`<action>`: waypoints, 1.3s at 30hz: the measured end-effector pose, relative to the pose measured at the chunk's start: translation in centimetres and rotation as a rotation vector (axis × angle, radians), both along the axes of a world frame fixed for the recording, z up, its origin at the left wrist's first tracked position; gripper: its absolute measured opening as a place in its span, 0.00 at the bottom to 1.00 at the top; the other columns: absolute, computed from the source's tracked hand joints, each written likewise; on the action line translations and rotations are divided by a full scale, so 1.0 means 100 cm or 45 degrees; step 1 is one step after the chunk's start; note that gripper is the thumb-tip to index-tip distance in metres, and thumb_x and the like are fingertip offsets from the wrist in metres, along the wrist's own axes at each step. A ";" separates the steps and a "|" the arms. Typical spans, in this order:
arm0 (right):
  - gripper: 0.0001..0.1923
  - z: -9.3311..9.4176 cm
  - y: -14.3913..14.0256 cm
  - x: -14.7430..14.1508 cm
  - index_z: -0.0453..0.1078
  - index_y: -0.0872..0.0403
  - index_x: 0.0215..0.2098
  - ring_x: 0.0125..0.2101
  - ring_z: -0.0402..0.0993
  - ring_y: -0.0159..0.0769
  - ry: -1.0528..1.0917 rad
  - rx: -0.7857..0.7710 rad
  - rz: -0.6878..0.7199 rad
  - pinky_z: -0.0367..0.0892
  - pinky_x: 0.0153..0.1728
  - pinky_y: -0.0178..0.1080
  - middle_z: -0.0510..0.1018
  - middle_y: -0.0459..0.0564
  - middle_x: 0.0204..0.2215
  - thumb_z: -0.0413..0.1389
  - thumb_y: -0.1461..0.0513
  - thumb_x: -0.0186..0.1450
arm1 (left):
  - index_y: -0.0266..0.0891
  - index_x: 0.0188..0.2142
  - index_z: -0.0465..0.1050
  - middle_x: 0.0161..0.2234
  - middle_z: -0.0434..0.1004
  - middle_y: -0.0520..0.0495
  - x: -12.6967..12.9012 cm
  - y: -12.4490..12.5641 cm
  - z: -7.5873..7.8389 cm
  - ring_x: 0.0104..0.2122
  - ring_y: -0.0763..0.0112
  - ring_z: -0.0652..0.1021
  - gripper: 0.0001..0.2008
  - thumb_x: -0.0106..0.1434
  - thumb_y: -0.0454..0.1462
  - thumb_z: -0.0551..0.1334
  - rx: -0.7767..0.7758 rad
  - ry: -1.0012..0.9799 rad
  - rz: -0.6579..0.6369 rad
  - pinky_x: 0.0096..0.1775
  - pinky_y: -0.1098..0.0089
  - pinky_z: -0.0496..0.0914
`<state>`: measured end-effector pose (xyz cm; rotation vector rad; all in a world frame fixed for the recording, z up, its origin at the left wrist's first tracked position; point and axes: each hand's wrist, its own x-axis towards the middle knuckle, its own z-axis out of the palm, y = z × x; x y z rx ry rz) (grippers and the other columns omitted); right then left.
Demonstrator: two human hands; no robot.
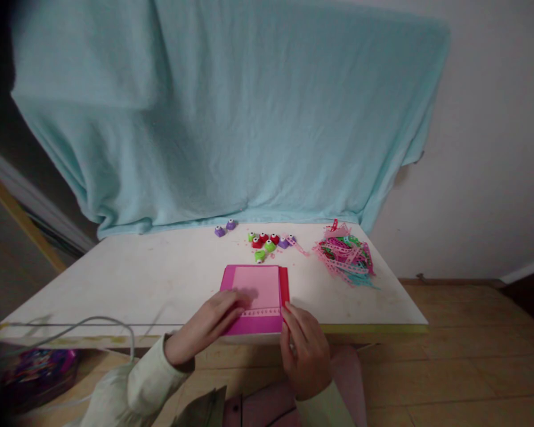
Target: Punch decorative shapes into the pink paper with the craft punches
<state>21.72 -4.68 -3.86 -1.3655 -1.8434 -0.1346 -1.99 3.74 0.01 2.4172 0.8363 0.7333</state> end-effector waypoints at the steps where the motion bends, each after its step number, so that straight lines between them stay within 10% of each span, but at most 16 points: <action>1: 0.22 0.001 0.001 -0.003 0.65 0.53 0.57 0.53 0.66 0.45 -0.046 -0.016 0.048 0.66 0.53 0.52 0.70 0.54 0.54 0.49 0.69 0.65 | 0.41 0.49 0.66 0.46 0.71 0.44 0.001 0.000 0.001 0.47 0.65 0.71 0.12 0.70 0.35 0.49 -0.028 -0.006 0.011 0.50 0.63 0.66; 25: 0.27 -0.015 0.003 -0.018 0.58 0.55 0.62 0.57 0.63 0.44 -0.198 -0.062 0.146 0.64 0.57 0.50 0.66 0.55 0.57 0.47 0.71 0.65 | 0.39 0.42 0.65 0.42 0.65 0.43 0.014 0.004 -0.004 0.40 0.65 0.71 0.07 0.68 0.37 0.51 0.161 0.214 0.079 0.44 0.64 0.69; 39: 0.27 -0.018 0.004 -0.017 0.58 0.53 0.62 0.56 0.64 0.45 -0.167 -0.036 0.163 0.65 0.56 0.52 0.67 0.53 0.57 0.47 0.70 0.65 | 0.40 0.51 0.61 0.48 0.67 0.40 -0.005 0.003 -0.006 0.48 0.65 0.69 0.14 0.65 0.30 0.52 -0.165 -0.121 -0.009 0.52 0.62 0.66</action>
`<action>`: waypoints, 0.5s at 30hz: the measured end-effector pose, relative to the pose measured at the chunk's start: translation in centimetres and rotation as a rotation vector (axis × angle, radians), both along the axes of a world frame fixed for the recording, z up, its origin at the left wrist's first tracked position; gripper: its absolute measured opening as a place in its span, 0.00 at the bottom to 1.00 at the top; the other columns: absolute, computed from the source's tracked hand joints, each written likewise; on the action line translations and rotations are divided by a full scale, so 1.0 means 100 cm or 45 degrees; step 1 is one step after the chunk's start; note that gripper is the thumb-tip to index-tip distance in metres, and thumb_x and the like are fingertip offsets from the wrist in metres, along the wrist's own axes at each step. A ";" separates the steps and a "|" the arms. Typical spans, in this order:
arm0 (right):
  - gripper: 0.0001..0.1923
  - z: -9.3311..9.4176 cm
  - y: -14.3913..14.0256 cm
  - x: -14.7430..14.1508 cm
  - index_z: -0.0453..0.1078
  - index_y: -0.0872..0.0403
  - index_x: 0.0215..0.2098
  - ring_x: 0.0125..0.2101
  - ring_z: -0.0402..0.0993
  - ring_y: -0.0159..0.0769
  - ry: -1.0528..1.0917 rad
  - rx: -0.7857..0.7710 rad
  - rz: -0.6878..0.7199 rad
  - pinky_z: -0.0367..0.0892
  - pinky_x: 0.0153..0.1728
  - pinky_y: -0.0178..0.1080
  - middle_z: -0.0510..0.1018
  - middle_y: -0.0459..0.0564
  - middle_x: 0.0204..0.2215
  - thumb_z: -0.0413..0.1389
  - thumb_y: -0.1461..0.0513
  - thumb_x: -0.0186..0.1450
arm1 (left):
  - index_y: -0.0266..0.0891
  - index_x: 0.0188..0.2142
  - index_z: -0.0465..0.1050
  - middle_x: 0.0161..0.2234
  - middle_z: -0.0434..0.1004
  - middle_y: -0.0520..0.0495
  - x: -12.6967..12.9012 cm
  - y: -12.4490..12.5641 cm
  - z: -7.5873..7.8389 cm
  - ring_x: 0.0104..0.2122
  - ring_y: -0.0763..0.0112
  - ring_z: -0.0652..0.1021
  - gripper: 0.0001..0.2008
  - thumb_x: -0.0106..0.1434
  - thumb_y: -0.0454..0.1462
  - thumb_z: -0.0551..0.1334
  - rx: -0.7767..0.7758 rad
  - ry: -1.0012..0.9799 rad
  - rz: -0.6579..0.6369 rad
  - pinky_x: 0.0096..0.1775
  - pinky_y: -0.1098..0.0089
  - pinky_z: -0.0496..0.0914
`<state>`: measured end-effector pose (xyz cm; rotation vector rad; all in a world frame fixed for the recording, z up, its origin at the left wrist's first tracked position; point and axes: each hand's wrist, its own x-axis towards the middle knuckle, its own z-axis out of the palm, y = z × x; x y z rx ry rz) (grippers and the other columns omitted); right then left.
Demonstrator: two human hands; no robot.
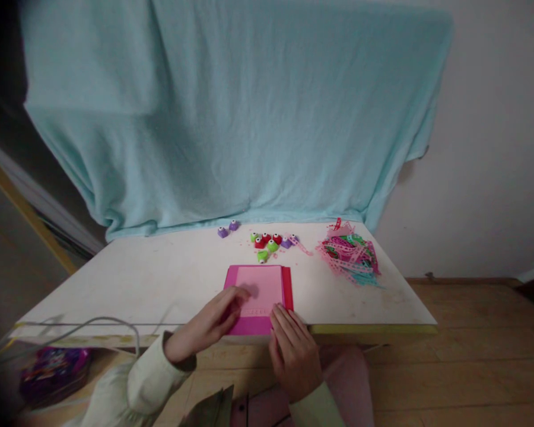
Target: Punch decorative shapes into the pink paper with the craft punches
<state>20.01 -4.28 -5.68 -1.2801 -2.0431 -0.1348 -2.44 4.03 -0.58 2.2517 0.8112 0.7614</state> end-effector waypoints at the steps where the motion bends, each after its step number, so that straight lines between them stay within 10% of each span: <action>1: 0.27 0.000 0.000 0.000 0.58 0.53 0.62 0.56 0.64 0.45 0.004 -0.001 0.003 0.65 0.56 0.52 0.67 0.53 0.57 0.47 0.70 0.65 | 0.40 0.50 0.61 0.48 0.67 0.40 0.000 0.000 0.001 0.50 0.65 0.69 0.15 0.65 0.30 0.51 -0.022 -0.032 -0.012 0.53 0.62 0.65; 15: 0.28 -0.004 0.000 0.002 0.55 0.54 0.64 0.57 0.62 0.45 -0.031 -0.014 -0.002 0.64 0.57 0.52 0.65 0.53 0.58 0.48 0.70 0.65 | 0.40 0.50 0.66 0.50 0.71 0.42 -0.024 0.006 0.000 0.49 0.66 0.72 0.14 0.71 0.37 0.47 -0.280 -0.118 0.015 0.53 0.64 0.66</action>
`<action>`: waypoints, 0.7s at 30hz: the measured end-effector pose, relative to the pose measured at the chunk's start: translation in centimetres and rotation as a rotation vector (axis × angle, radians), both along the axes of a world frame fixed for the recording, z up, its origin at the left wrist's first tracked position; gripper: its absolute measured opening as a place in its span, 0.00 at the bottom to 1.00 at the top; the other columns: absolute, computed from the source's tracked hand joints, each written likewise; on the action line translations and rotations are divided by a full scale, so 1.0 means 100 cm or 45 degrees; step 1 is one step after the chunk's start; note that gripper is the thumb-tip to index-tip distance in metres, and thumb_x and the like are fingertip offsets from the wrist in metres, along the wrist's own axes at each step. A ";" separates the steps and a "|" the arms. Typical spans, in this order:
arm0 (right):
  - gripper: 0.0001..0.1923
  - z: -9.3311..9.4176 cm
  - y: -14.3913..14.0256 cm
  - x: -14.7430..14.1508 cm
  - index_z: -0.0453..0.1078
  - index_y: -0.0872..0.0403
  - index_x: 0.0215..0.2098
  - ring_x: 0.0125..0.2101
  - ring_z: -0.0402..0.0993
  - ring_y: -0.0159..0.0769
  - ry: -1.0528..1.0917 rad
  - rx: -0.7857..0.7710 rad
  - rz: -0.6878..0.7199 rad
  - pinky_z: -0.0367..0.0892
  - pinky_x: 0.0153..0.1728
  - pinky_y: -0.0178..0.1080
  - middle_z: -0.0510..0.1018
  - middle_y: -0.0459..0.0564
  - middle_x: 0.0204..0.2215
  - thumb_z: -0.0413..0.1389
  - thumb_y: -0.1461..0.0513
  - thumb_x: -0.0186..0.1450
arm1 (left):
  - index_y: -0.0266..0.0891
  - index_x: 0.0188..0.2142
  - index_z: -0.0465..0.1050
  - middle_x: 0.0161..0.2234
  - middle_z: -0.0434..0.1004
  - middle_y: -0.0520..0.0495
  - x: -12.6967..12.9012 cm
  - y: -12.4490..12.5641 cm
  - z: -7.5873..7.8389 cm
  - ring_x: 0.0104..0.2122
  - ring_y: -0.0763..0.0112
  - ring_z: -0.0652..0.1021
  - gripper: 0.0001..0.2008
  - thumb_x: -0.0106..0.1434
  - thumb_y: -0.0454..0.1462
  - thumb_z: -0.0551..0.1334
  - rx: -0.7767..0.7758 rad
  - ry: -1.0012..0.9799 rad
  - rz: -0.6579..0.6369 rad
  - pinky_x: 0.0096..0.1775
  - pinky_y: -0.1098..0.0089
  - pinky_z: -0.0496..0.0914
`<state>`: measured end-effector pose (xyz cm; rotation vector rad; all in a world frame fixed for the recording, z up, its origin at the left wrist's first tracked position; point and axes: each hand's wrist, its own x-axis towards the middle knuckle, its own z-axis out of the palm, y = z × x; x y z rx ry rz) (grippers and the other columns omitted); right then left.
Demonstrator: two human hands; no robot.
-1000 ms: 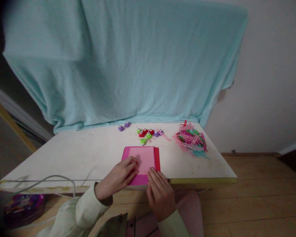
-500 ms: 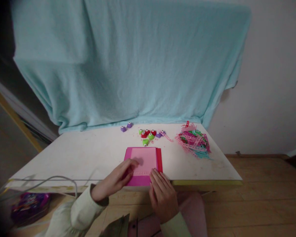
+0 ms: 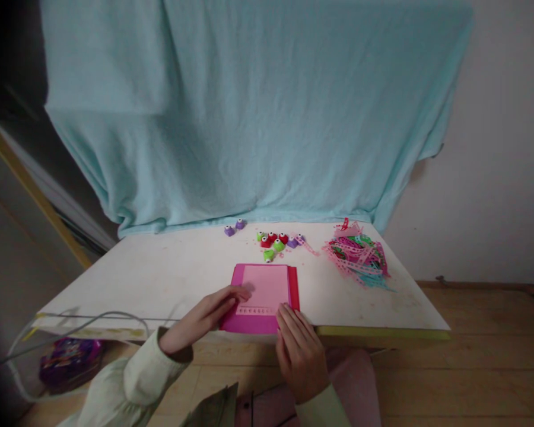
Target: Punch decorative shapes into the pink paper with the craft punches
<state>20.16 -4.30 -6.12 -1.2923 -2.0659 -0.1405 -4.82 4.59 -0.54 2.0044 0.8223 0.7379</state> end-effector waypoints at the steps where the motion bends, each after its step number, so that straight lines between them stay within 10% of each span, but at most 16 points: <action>1: 0.28 -0.001 0.000 0.000 0.55 0.54 0.64 0.57 0.62 0.45 -0.004 0.000 0.002 0.64 0.56 0.52 0.65 0.53 0.58 0.48 0.70 0.65 | 0.40 0.50 0.66 0.51 0.70 0.43 0.001 0.000 0.001 0.50 0.67 0.71 0.14 0.71 0.37 0.46 0.005 0.003 0.008 0.54 0.64 0.65; 21: 0.23 0.012 0.004 -0.004 0.63 0.55 0.58 0.56 0.63 0.44 0.050 -0.018 -0.080 0.63 0.55 0.51 0.67 0.54 0.56 0.49 0.69 0.65 | 0.49 0.60 0.60 0.60 0.55 0.43 0.014 -0.026 0.012 0.56 0.59 0.62 0.20 0.69 0.40 0.51 0.583 0.580 -0.093 0.57 0.55 0.62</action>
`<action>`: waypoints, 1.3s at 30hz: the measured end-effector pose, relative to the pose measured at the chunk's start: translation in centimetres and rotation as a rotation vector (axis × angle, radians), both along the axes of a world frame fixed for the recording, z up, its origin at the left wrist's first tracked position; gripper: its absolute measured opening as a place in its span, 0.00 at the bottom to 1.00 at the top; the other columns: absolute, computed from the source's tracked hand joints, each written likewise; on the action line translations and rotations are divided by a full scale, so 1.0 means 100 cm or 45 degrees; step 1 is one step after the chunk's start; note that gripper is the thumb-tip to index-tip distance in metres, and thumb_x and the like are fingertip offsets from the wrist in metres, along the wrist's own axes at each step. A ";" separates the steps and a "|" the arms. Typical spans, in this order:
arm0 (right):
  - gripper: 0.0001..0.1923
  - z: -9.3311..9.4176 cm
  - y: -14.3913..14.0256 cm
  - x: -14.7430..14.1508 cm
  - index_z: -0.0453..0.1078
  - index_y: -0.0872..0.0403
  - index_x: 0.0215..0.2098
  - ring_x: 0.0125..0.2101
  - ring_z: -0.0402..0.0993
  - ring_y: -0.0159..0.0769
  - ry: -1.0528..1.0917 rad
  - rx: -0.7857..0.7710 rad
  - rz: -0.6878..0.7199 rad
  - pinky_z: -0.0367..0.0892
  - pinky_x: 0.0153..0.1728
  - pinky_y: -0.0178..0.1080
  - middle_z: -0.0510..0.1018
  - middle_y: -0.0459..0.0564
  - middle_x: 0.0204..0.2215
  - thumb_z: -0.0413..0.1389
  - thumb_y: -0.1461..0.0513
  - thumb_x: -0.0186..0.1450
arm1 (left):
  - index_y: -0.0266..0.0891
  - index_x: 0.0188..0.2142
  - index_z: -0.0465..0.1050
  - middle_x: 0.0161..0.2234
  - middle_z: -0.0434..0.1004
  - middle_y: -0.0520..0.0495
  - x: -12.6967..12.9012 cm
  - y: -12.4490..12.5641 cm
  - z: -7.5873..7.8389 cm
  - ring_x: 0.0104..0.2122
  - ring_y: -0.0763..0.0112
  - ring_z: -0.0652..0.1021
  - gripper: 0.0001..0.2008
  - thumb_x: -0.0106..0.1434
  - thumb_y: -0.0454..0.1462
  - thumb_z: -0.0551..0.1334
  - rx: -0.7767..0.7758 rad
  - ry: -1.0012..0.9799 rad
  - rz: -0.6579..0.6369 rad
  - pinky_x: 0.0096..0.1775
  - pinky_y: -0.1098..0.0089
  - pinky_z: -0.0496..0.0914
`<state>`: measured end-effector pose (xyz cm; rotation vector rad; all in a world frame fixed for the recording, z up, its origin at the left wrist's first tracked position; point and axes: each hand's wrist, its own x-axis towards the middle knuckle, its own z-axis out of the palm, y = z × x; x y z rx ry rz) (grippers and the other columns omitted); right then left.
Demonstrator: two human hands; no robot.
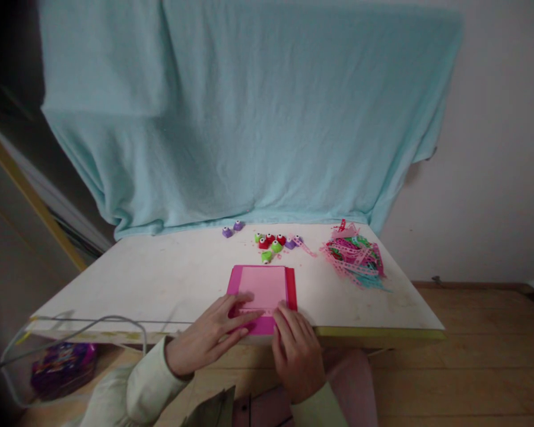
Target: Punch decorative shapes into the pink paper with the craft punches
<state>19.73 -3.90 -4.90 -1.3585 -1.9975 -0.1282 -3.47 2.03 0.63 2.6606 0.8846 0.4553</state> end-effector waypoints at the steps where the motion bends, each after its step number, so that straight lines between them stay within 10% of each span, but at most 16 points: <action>1: 0.22 0.004 0.002 0.000 0.63 0.55 0.58 0.56 0.63 0.44 0.028 -0.002 -0.012 0.63 0.55 0.50 0.68 0.54 0.56 0.49 0.68 0.65 | 0.49 0.60 0.60 0.60 0.54 0.43 0.000 0.000 -0.001 0.57 0.59 0.62 0.20 0.69 0.39 0.51 0.003 0.000 -0.005 0.57 0.55 0.62; 13: 0.20 0.011 0.007 -0.001 0.68 0.56 0.53 0.52 0.67 0.41 -0.055 -0.045 0.204 0.64 0.55 0.46 0.72 0.52 0.52 0.50 0.69 0.63 | 0.46 0.60 0.59 0.56 0.61 0.43 0.004 0.004 -0.006 0.56 0.63 0.64 0.20 0.69 0.37 0.52 -0.132 -0.214 0.048 0.58 0.59 0.61; 21: 0.27 0.001 -0.001 -0.003 0.61 0.56 0.61 0.58 0.61 0.43 -0.194 -0.035 0.124 0.63 0.56 0.47 0.65 0.53 0.58 0.48 0.69 0.63 | 0.38 0.33 0.69 0.38 0.67 0.45 0.028 0.021 -0.016 0.39 0.65 0.71 0.07 0.64 0.39 0.59 -0.194 -0.359 0.258 0.43 0.65 0.68; 39: 0.28 0.004 -0.005 -0.004 0.58 0.55 0.62 0.59 0.58 0.44 -0.224 -0.083 0.124 0.59 0.58 0.52 0.62 0.53 0.60 0.45 0.69 0.63 | 0.38 0.36 0.69 0.39 0.65 0.44 0.034 0.020 -0.017 0.39 0.63 0.70 0.06 0.64 0.38 0.57 -0.093 -0.187 0.345 0.44 0.63 0.68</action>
